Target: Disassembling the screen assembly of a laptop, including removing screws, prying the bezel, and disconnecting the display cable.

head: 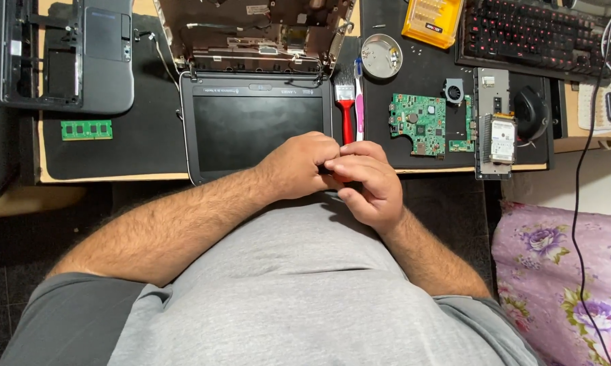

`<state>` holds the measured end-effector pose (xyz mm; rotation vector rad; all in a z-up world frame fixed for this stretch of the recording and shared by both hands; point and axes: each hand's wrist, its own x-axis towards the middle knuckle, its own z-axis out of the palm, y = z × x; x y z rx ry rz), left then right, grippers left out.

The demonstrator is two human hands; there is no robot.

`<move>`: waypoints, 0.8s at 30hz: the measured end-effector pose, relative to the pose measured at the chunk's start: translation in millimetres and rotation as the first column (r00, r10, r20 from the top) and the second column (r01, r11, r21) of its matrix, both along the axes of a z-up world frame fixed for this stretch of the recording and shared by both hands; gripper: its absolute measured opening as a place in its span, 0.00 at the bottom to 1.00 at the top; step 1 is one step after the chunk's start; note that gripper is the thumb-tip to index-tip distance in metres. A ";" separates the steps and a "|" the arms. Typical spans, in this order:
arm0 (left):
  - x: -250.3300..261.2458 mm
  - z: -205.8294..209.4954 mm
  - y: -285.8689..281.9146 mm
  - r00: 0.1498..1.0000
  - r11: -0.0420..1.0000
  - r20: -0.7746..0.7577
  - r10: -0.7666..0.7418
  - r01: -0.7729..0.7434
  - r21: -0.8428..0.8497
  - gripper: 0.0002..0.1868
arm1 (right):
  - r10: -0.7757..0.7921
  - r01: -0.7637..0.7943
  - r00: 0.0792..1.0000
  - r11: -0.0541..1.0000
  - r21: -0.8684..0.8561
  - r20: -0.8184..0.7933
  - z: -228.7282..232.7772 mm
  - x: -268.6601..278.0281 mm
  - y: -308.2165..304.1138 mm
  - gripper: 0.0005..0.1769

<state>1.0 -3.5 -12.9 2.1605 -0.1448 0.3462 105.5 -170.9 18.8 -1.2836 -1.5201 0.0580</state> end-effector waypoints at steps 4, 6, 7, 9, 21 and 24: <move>1.4 12.0 -2.0 1.000 1.000 0.017 0.009 -0.009 0.015 0.08 | -0.086 0.086 0.996 0.996 0.027 0.001 -1.4 1.1 0.1 0.13; -3.6 32.8 -1.9 0.994 0.995 0.075 -0.077 0.081 -0.051 0.12 | -0.109 0.109 0.994 0.994 0.009 -0.008 -0.8 3.9 -2.6 0.10; -2.6 28.7 0.7 0.994 0.995 0.074 -0.082 0.085 -0.050 0.12 | -0.113 0.113 0.994 0.994 0.010 -0.009 -0.3 5.0 -3.0 0.10; -1.0 19.6 5.2 0.987 0.985 0.047 -0.155 0.158 -0.071 0.03 | -0.097 0.097 0.995 0.995 0.001 0.017 0.0 6.7 -4.6 0.13; 1.7 12.2 -2.9 1.000 0.999 -0.026 0.004 -0.004 -0.033 0.10 | -0.130 0.128 0.991 0.989 0.067 0.015 0.0 2.0 -0.4 0.07; -3.6 25.6 -3.4 0.997 0.996 0.007 -0.073 0.073 -0.043 0.08 | -0.110 0.109 0.994 0.993 0.053 0.014 5.7 -1.0 -1.9 0.08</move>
